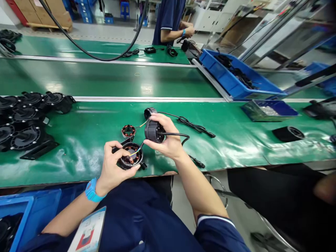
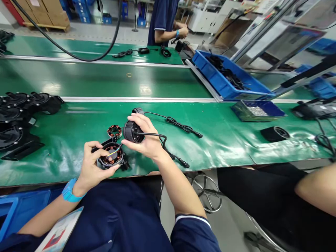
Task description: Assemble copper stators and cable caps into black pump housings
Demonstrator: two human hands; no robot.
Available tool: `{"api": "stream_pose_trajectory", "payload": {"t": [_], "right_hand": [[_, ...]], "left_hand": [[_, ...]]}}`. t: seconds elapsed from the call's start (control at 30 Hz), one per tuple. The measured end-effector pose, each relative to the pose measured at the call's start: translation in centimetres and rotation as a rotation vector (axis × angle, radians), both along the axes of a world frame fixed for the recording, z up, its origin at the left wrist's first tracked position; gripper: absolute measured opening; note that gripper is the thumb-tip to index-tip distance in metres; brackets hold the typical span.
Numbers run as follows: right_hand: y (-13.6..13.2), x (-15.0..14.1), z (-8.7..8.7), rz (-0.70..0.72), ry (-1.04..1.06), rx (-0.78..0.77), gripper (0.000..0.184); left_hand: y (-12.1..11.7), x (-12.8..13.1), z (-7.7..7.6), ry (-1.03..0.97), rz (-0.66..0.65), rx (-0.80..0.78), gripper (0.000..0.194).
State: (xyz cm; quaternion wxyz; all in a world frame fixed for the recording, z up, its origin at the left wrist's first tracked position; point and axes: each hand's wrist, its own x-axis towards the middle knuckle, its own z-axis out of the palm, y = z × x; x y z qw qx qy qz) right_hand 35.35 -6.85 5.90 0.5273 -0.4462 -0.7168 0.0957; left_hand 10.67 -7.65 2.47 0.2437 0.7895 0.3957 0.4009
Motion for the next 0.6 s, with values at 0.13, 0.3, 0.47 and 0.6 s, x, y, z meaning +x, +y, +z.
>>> {"api": "stream_pose_trajectory", "payload": {"t": [0.13,0.3,0.47,0.6], "right_hand": [[-0.6,1.1,0.4,-0.034,-0.179,-0.148,0.084],[-1.4,0.1,0.4,0.066,-0.094,-0.277,0.092],[-1.3,-1.9,0.4,0.114,-0.057,-0.298,0.096],[-1.6,-2.9,1.2,0.207,-0.115,-0.328,0.089]], "left_hand": [[0.1,-0.8,-0.6,-0.057,-0.049,0.086,0.039],[0.3,-1.4,-1.1,-0.066,-0.158,0.120,0.015],[1.6,-2.5,-1.1,-0.034,-0.300,0.118,0.012],[3.5,-4.0,0.0,0.069,-0.409,0.135,0.015]]}}
